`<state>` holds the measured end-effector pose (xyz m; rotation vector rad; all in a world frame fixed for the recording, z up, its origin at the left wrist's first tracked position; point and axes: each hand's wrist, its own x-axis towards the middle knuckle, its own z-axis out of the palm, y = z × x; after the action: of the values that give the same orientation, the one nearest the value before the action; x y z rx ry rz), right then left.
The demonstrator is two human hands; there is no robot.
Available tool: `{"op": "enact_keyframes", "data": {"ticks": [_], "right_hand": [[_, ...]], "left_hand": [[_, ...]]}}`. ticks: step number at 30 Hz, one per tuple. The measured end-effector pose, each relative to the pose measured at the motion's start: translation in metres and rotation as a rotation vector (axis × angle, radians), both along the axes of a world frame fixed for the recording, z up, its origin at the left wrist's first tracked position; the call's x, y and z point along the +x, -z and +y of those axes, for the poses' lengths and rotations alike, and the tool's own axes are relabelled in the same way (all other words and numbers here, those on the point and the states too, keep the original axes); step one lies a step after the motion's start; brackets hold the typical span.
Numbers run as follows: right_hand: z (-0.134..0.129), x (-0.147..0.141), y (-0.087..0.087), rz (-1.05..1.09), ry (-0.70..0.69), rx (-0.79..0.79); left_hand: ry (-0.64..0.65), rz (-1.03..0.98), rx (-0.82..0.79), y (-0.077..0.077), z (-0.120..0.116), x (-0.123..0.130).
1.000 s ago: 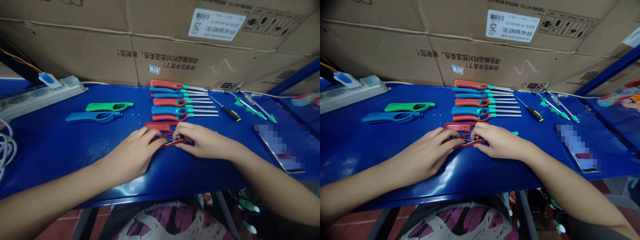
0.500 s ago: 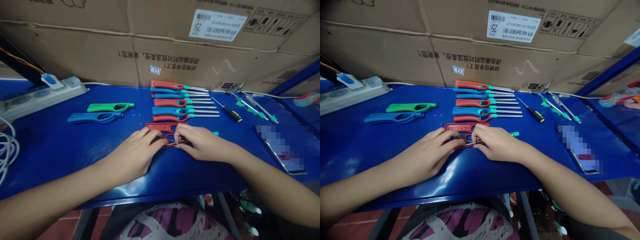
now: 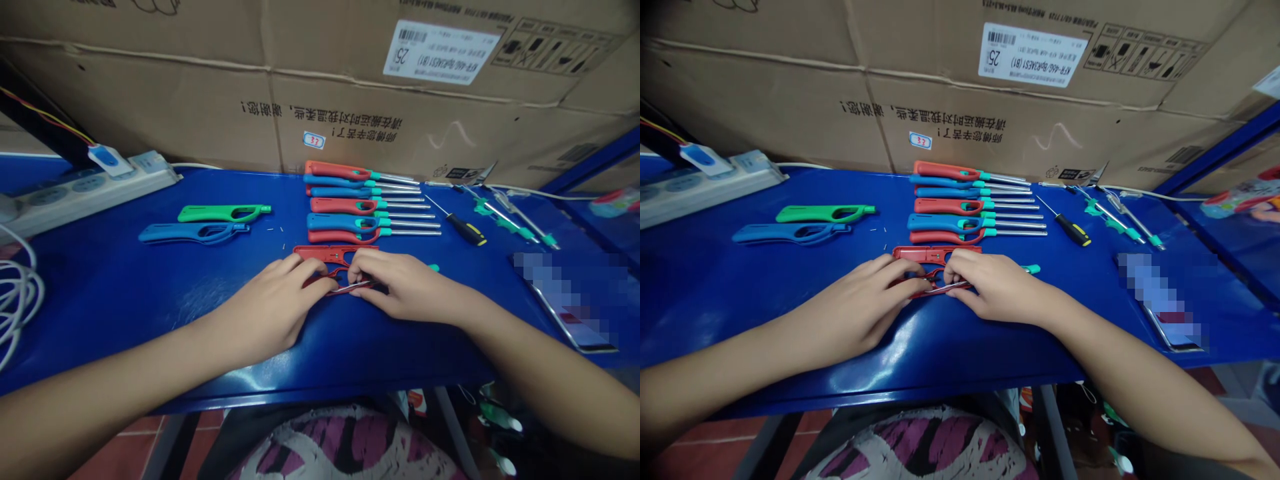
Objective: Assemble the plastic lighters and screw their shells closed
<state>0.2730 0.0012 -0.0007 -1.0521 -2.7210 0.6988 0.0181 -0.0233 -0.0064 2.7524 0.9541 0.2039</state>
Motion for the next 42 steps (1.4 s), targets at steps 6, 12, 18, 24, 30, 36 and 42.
{"op": "enact_keyframes", "data": {"ticks": [6,12,18,24,30,36,42], "right_hand": [[0.000,0.000,-0.001,0.011,-0.012,0.001],[0.000,-0.002,0.000,-0.035,-0.061,0.090],[0.001,-0.002,0.001,-0.094,-0.148,0.233],[0.005,0.001,0.005,-0.117,-0.195,0.319],[0.006,0.004,0.005,-0.087,-0.206,0.287],[0.007,0.005,0.005,-0.108,-0.220,0.286],[0.009,0.003,0.004,0.027,-0.150,0.128]], "left_hand": [[0.001,-0.014,-0.005,0.000,0.000,0.000],[-0.001,-0.024,-0.015,0.000,0.001,0.000],[0.011,-0.017,0.003,0.001,0.002,-0.001],[0.025,-0.017,0.042,-0.001,0.005,-0.002],[0.065,-0.012,0.131,0.001,0.006,-0.006],[0.113,0.028,0.194,0.000,0.007,-0.008],[0.170,0.076,0.170,-0.001,0.010,-0.011]]}}
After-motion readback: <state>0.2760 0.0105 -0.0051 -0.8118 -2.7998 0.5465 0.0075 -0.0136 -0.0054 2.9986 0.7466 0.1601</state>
